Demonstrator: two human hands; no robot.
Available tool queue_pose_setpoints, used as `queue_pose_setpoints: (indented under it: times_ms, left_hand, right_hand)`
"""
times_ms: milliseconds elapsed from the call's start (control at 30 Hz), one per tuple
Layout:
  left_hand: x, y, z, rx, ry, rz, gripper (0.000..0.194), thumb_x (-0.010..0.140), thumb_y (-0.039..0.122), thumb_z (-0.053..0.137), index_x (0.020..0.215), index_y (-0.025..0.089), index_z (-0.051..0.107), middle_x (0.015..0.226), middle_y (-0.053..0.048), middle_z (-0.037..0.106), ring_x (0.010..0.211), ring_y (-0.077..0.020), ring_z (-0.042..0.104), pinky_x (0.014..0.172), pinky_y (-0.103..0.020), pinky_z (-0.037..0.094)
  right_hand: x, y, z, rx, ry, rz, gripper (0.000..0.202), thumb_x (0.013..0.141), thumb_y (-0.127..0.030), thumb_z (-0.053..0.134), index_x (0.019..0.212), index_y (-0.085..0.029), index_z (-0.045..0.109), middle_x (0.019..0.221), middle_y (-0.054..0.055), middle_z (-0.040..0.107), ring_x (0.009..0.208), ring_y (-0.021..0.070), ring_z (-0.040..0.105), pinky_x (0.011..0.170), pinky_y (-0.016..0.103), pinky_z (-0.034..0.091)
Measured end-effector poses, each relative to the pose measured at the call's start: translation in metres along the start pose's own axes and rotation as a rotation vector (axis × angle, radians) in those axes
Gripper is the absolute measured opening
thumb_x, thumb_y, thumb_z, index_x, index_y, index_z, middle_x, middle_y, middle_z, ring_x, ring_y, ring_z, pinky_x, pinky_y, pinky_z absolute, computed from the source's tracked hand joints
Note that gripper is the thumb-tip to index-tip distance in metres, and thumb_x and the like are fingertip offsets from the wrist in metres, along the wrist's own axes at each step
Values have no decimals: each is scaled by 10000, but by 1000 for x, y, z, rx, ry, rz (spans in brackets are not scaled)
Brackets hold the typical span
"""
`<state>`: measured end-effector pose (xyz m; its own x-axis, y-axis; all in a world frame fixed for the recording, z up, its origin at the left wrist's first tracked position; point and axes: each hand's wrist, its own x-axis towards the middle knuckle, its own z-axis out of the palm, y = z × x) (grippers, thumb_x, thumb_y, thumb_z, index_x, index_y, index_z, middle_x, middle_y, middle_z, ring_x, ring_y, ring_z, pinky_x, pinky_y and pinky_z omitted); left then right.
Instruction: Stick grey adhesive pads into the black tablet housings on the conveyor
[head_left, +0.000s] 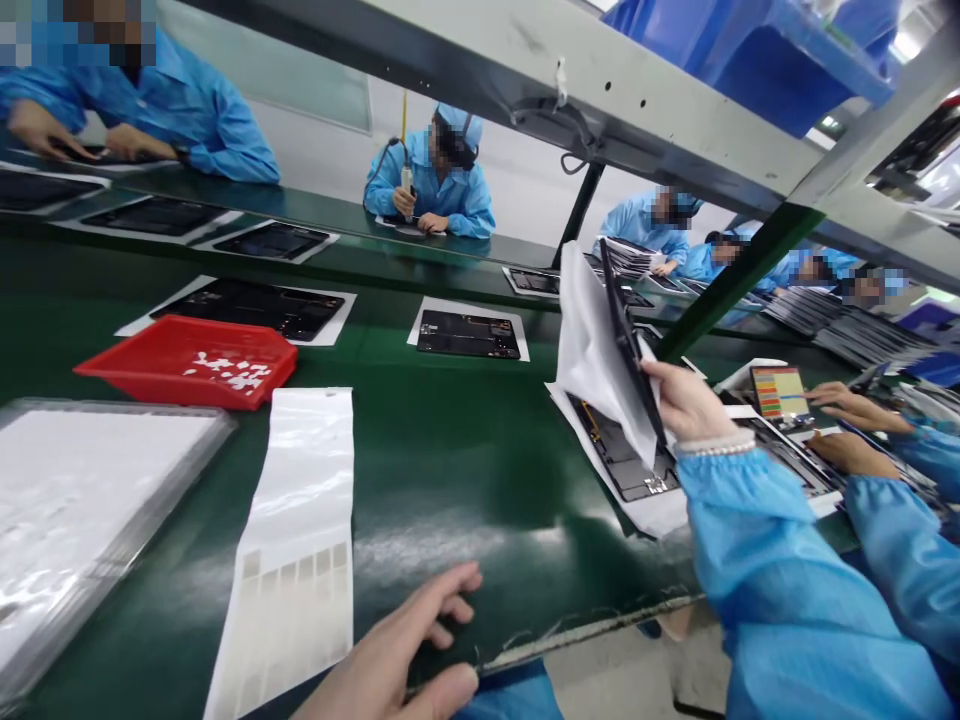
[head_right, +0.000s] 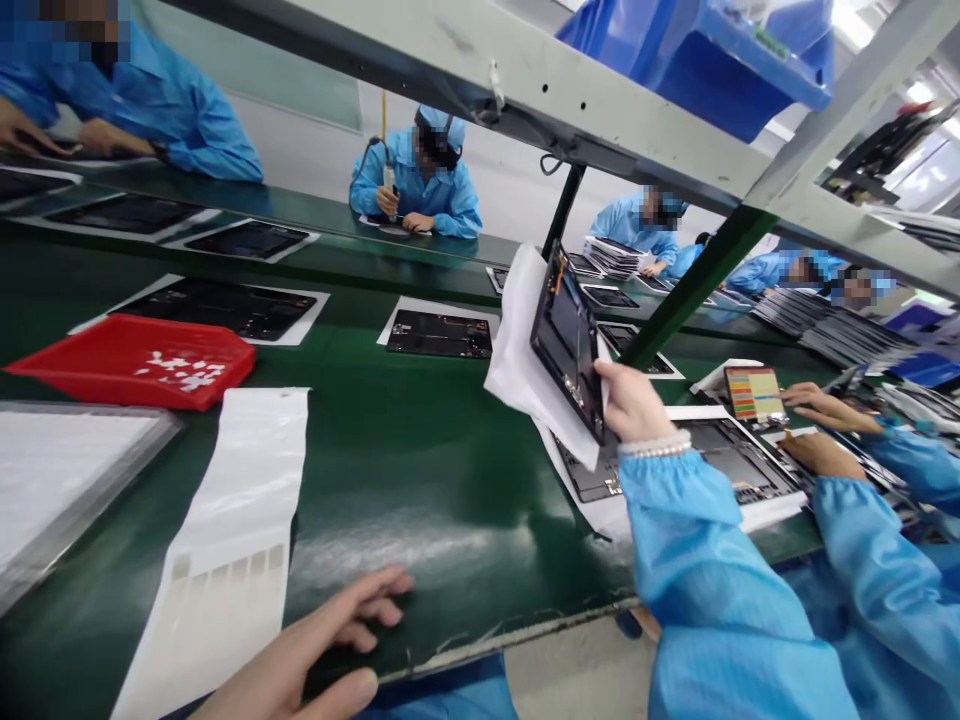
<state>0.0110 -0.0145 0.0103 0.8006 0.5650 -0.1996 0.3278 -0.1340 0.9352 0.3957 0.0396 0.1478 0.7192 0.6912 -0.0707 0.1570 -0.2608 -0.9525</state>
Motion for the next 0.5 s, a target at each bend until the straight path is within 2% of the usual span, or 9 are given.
queue_pose_setpoints:
  times_ms: [100,167,233,300,400,500]
  left_hand:
    - [3,-2,12,-395,-63,14,768,861,564,543,1480,319,159,1462,-98,383,1255,-251,469,1043,-424,403]
    - [6,2,14,-592,-65,33,861,828,638,535,1491,271,126,1470,-133,360,1265,-264,457,1058,-444,375]
    - [7,9,8,-709,3,30,841,827,661,514,1484,259,177,1467,-135,364,1253,-271,468,1056,-457,372]
    - [7,15,-2,-781,116,4,746,845,624,525,1453,268,280,1449,-106,399,1236,-269,483,1043,-450,390]
    - [11,19,-19,-841,280,-76,657,818,582,595,1359,238,449,1372,-82,500,1198,-265,516,1027,-417,416]
    - [17,15,-29,-855,290,-121,664,771,578,644,1297,191,518,1290,-94,572,1138,-270,564,991,-413,450]
  right_hand:
    - [-55,26,31,129,-175,98,88,799,-193,552,814,-131,613,680,75,677,679,222,676,631,337,580]
    - [-96,52,47,229,-267,170,154,782,-232,608,879,-116,634,763,88,703,741,238,688,672,346,584]
    - [-131,80,58,446,-295,326,300,721,-256,711,981,-127,634,855,70,720,800,226,689,714,316,582]
    - [-159,102,62,530,-312,453,399,649,-240,796,997,-144,627,876,43,722,777,188,685,698,260,579]
    - [-181,121,61,499,-382,544,398,602,-236,848,916,-153,617,835,11,713,706,137,671,657,217,577]
    - [-184,126,52,371,-458,607,378,597,-290,856,834,-154,596,726,-9,682,626,128,654,591,228,584]
